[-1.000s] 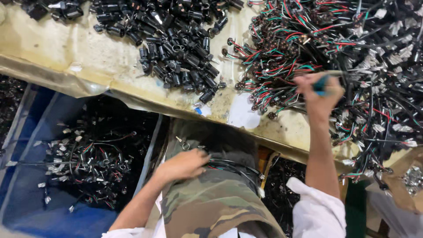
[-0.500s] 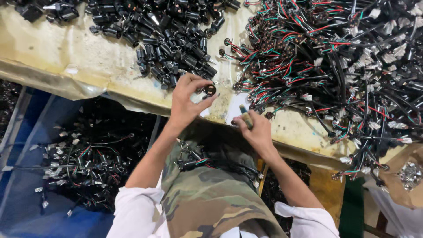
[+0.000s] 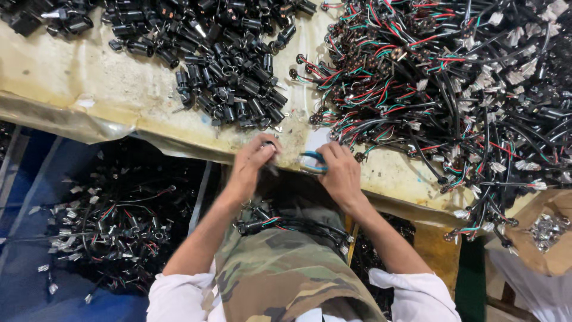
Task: The person repeatedly picks up black cylindrical components and wire bundles from a table, uses blue-handled pliers to strip or adjust wires, and places the components back on the table. The process is continuous and repetitive throughout the clip.
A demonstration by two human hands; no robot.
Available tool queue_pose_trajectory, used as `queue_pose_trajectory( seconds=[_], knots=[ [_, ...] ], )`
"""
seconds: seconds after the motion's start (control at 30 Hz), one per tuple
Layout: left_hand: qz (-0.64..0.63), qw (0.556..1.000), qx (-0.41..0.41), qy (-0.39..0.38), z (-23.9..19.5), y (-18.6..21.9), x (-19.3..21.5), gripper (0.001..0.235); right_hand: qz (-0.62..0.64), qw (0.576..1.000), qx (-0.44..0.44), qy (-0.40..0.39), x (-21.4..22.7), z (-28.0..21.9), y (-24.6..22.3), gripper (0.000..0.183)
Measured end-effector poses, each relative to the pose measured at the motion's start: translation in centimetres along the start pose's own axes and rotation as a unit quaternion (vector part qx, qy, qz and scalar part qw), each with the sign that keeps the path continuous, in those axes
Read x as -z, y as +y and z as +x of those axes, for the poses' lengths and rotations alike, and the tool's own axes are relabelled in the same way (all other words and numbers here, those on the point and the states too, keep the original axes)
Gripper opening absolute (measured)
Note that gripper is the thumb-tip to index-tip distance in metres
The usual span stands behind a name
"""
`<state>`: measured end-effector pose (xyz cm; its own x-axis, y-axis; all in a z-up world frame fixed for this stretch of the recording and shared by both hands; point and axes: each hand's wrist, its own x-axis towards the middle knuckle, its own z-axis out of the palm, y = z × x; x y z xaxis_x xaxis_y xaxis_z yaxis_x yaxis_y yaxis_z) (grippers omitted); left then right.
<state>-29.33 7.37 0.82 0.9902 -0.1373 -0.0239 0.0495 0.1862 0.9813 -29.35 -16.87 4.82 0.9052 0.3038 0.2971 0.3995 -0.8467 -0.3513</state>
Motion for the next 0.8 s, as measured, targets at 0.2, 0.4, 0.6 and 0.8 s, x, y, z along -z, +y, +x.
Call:
queue_pose_trajectory(
  seconds=[0.2, 0.4, 0.6, 0.8],
  knots=[
    [0.27, 0.889, -0.189, 0.318, 10.5, 2.9, 15.1, 0.017, 0.087, 0.991, -0.105, -0.015, -0.3, -0.5, 0.6, 0.019],
    [0.422, 0.869, -0.187, 0.177, 12.3, -2.0, 13.4, 0.042, 0.103, 0.981, -0.151, -0.058, -0.5, -0.3, 1.4, 0.026],
    [0.4, 0.833, -0.318, 0.213, 9.2, 1.0, 8.9, 0.041, 0.053, 0.99, -0.118, -0.052, -0.8, -0.5, 2.2, 0.038],
    [0.079, 0.976, -0.198, -0.052, 3.2, 3.0, 1.2, 0.032, 0.072, 0.986, -0.132, -0.072, -1.0, -0.5, 3.4, 0.035]
  ],
)
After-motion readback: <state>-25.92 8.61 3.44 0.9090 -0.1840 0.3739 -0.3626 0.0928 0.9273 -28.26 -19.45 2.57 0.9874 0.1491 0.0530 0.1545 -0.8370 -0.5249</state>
